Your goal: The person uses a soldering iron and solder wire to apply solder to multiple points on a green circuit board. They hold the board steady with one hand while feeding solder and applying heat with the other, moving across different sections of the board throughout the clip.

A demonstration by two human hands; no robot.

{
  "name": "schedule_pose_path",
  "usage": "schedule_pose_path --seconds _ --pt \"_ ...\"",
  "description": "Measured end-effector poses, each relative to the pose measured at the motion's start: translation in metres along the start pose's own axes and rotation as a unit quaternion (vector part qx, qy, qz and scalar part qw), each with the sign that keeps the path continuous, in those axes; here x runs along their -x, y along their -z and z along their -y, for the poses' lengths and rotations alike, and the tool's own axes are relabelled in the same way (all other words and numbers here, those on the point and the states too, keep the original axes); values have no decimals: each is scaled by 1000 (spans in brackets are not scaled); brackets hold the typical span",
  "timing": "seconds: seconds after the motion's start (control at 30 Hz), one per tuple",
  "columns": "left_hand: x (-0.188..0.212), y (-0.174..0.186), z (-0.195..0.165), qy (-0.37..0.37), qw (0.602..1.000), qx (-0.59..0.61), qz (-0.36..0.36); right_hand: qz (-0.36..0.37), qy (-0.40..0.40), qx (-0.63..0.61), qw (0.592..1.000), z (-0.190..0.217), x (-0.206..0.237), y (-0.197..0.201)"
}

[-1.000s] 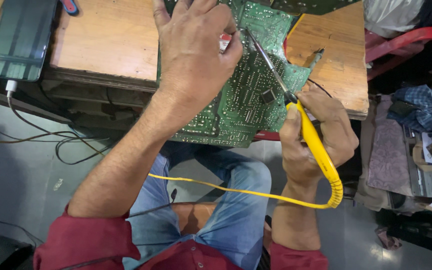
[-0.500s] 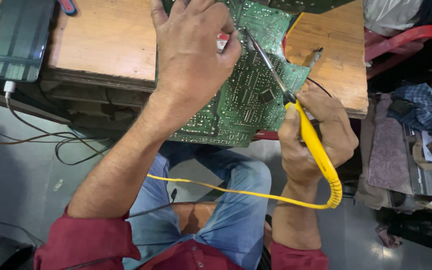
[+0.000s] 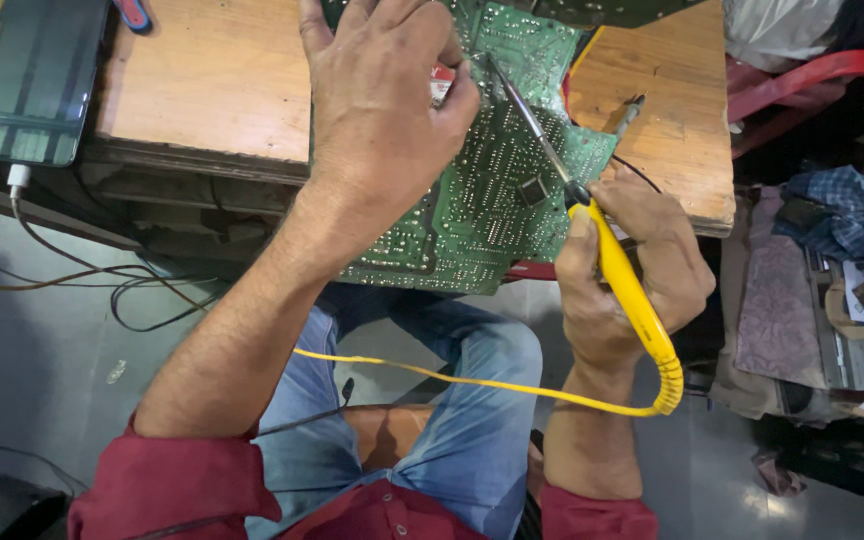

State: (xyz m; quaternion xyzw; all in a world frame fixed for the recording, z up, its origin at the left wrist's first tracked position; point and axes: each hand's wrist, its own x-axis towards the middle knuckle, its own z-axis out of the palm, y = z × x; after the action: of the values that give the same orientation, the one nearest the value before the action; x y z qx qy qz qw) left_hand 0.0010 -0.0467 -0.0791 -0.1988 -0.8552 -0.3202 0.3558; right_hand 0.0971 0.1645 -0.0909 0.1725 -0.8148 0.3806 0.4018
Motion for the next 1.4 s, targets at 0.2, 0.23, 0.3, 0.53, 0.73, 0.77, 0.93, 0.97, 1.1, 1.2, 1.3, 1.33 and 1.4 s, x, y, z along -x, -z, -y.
schedule_pose_path --seconds 0.2,0.23,0.3,0.53,0.73,0.77,0.93,0.97,1.1,1.2,1.3,1.33,1.4 --pt "-1 -1 0 5 1000 -3 3 0 11 9 1000 2 -3 0" --pt "-1 -2 0 2 1000 -3 2 1 9 17 1000 2 -3 0" --pt "-1 -1 1 -3 1000 -7 -3 1 -7 7 1000 3 -2 0" --pt "-1 -2 2 0 1000 -9 0 -10 6 -5 1000 3 -3 -1" --pt "-1 -1 2 -1 1000 -8 1 -5 2 -12 1000 2 -3 -1" --pt "-1 -1 3 -3 1000 -6 2 -4 2 -7 1000 2 -3 -1" --pt "-1 0 2 -5 1000 -8 3 0 -1 4 1000 1 -3 -1" --pt "-1 0 2 -5 1000 -10 3 1 -2 3 1000 1 -3 -1" --pt "-1 0 2 -9 1000 -17 2 5 13 12 1000 2 -3 -1" --pt "0 0 2 10 1000 -7 11 10 22 15 1000 3 -3 -1" --pt "-1 -2 2 -8 1000 -20 -8 11 20 13 1000 3 -3 -2" --pt "-1 -2 2 -8 1000 -18 -8 12 19 14 1000 3 -3 -2" --pt "-1 -2 2 -7 1000 -14 -6 16 19 19 1000 4 -3 -1"
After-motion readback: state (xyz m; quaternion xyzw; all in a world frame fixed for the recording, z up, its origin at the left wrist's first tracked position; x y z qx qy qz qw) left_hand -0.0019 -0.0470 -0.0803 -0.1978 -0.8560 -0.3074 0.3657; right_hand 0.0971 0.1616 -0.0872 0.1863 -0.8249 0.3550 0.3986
